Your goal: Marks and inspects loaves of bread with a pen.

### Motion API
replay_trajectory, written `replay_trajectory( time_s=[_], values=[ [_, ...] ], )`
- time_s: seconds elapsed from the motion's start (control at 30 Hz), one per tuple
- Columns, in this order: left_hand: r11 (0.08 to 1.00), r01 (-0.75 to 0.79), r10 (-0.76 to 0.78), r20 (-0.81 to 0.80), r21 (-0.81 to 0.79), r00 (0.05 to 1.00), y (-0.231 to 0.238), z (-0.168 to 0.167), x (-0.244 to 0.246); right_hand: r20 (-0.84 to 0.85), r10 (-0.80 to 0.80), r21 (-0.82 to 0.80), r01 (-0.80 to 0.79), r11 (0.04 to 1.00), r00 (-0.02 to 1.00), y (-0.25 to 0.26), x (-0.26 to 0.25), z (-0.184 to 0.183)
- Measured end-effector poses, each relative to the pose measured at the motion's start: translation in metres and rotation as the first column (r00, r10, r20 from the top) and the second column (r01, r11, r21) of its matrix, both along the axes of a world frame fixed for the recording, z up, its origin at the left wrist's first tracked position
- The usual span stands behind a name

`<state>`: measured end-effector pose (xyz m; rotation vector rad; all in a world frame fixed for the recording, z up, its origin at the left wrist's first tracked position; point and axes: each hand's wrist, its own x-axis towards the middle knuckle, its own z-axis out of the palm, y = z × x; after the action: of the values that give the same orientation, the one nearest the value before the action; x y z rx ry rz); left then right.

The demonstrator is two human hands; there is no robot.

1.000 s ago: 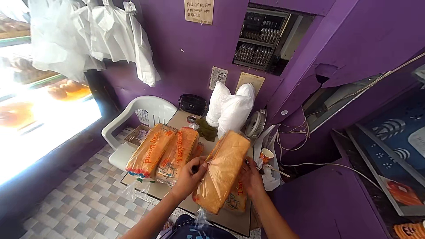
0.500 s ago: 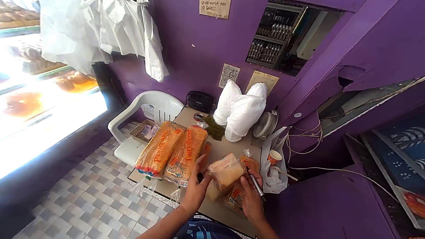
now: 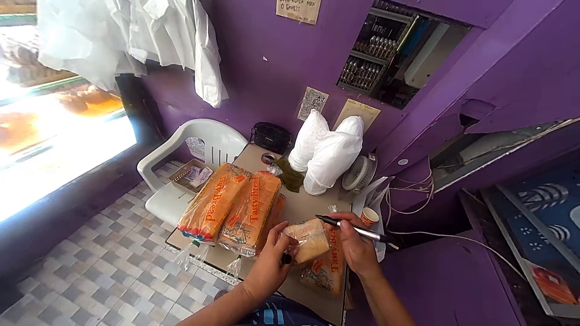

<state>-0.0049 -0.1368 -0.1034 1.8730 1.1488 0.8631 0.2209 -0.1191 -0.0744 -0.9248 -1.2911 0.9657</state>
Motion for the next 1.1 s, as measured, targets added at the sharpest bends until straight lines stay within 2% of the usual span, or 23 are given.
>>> replay_trajectory(
  time_s=[0.07, 0.13, 0.3, 0.47, 0.8, 1.1],
  values=[
    [1.000, -0.002, 0.002, 0.013, 0.009, 1.000, 0.000, -0.002, 0.000, -0.048, 0.068, -0.049, -0.071, 0.996, 0.996, 0.010, -0.010, 0.002],
    [0.999, -0.007, 0.006, 0.027, 0.033, 1.000, 0.000, -0.004, -0.001, -0.055, 0.046, -0.084, -0.051, 0.995, 0.997, 0.016, -0.020, -0.001],
    [0.999, -0.001, -0.001, 0.044, 0.051, 0.999, -0.001, -0.007, -0.003, 0.102, -0.051, -0.059, 0.057, 0.997, 0.994, 0.014, -0.033, -0.006],
    [0.995, -0.018, 0.012, 0.063, 0.095, 0.998, -0.002, -0.012, -0.001, 0.171, -0.046, -0.040, 0.054, 0.998, 0.984, 0.015, -0.035, -0.008],
    [0.997, -0.003, -0.002, 0.064, 0.075, 0.998, -0.003, -0.011, 0.002, 0.389, -0.114, 0.032, 0.110, 0.993, 0.914, 0.011, -0.039, -0.011],
    [0.998, -0.005, 0.002, 0.061, 0.061, 0.998, -0.004, -0.010, 0.002, 0.415, -0.119, 0.032, 0.117, 0.993, 0.902, 0.009, -0.038, -0.011]
  ],
)
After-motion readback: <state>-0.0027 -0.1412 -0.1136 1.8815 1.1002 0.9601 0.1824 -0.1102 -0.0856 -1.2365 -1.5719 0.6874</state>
